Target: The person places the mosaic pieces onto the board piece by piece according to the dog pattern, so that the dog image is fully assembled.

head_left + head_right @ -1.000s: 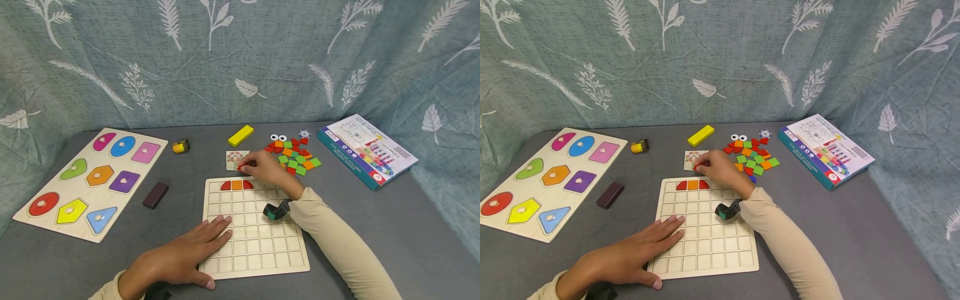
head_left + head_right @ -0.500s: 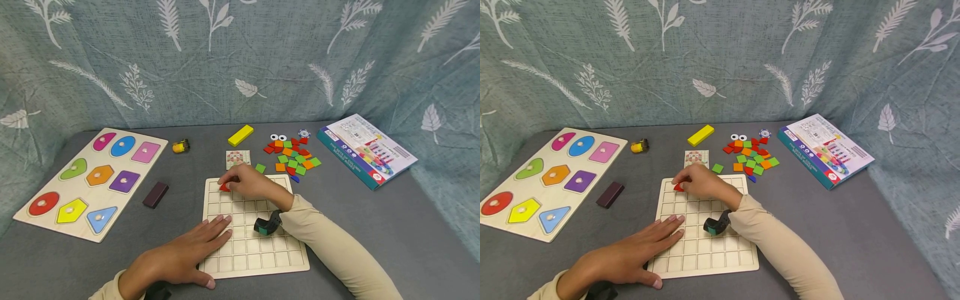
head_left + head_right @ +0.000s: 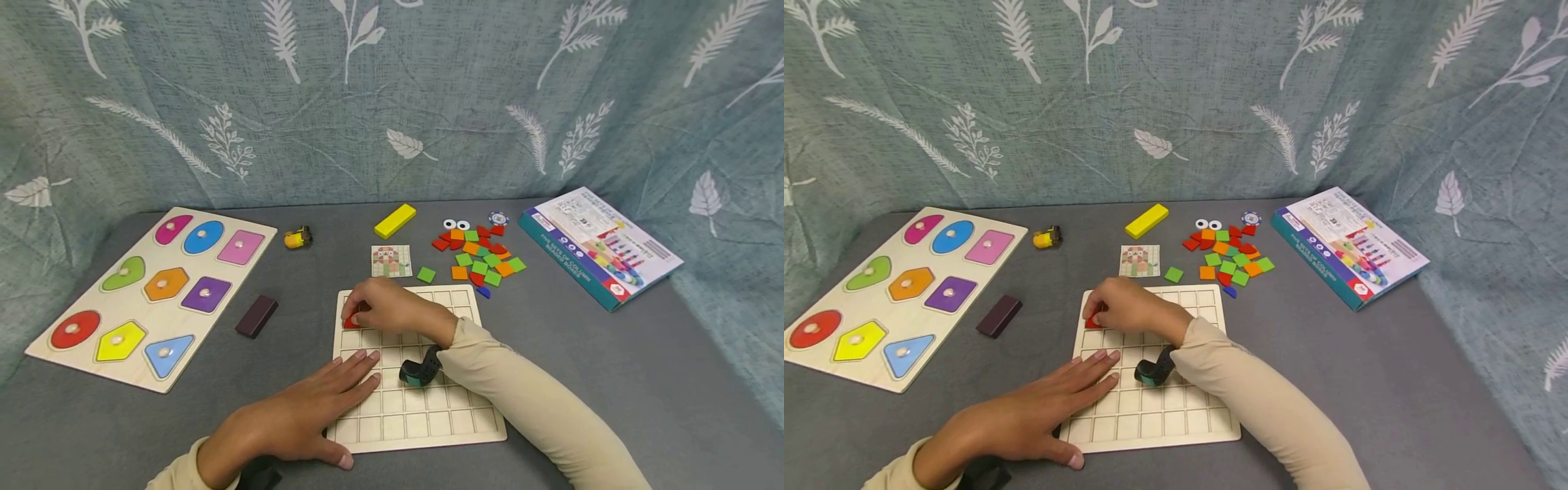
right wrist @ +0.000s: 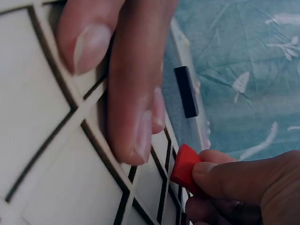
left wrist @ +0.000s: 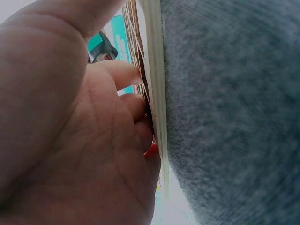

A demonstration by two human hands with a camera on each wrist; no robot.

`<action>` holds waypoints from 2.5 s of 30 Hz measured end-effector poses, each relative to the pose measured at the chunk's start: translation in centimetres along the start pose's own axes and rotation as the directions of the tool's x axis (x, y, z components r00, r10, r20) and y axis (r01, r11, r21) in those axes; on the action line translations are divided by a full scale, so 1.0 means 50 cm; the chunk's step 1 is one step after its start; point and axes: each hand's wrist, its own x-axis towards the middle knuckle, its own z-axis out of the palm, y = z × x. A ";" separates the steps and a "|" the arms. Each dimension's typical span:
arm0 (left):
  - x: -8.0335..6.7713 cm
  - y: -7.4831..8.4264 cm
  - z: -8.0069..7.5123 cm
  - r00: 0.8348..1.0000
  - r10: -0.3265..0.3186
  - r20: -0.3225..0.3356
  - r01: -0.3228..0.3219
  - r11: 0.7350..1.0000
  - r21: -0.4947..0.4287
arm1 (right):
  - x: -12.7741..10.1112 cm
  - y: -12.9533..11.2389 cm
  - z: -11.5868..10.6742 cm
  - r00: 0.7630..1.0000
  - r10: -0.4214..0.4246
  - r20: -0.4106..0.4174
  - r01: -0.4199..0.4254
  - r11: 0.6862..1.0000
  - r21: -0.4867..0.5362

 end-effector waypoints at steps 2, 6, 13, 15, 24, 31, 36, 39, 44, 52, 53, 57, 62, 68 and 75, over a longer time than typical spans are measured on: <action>0.000 -0.001 0.001 1.000 0.002 0.000 -0.002 1.000 -0.002 | 0.003 -0.002 0.001 1.000 -0.008 0.007 0.008 0.999 -0.036; 0.000 -0.001 0.003 1.000 0.001 0.005 -0.001 1.000 -0.010 | 0.007 -0.004 0.000 1.000 -0.019 0.025 0.021 0.995 -0.101; 0.000 -0.001 0.002 1.000 0.011 0.004 -0.011 1.000 -0.010 | 0.017 -0.005 -0.003 0.998 -0.037 0.059 0.048 0.981 -0.188; 0.001 -0.002 0.003 1.000 0.011 0.004 -0.011 1.000 -0.010 | 0.018 -0.003 -0.001 0.998 -0.039 0.059 0.051 0.977 -0.209; -0.001 -0.003 0.005 1.000 0.018 -0.005 -0.018 1.000 -0.011 | 0.013 -0.003 0.009 0.996 -0.085 0.036 0.091 0.963 -0.252; -0.002 0.000 0.002 1.000 -0.001 0.004 0.001 1.000 -0.005 | 0.007 -0.001 0.010 0.996 -0.085 0.002 0.083 0.970 -0.229; -0.002 0.007 0.001 1.000 -0.026 0.014 0.025 1.000 0.013 | 0.000 0.003 0.005 0.999 -0.039 -0.022 0.035 0.981 -0.189; -0.005 0.011 -0.001 0.999 -0.038 0.016 0.037 0.998 0.044 | -0.008 0.009 -0.006 0.997 0.008 -0.083 -0.021 0.988 -0.151; -0.008 0.018 -0.006 0.999 -0.044 0.005 0.043 0.998 0.055 | -0.030 0.029 -0.035 0.983 0.068 -0.170 -0.082 0.994 -0.075; -0.015 0.023 -0.010 0.997 -0.063 0.044 0.063 0.998 0.012 | -0.064 0.072 -0.070 0.960 0.166 -0.227 -0.169 0.986 0.003; -0.016 0.024 -0.010 0.997 -0.065 0.050 0.065 0.998 0.004 | -0.068 0.077 -0.073 0.954 0.180 -0.240 -0.184 0.983 0.007; -0.015 0.027 -0.014 0.994 -0.079 0.081 0.082 0.996 -0.034 | -0.081 0.097 -0.085 0.926 0.239 -0.293 -0.245 0.969 0.018; -0.006 0.029 -0.010 0.992 -0.068 0.110 0.070 0.998 -0.010 | -0.101 0.116 -0.100 0.887 0.327 -0.327 -0.329 0.943 0.053; 0.001 0.028 0.006 0.995 0.023 0.095 -0.031 0.996 0.085 | -0.122 0.136 -0.105 0.857 0.374 -0.356 -0.402 0.916 -0.005; -0.012 0.026 0.010 0.997 0.020 0.075 -0.027 0.996 0.087 | -0.109 0.141 -0.087 0.867 0.384 -0.316 -0.398 0.917 0.024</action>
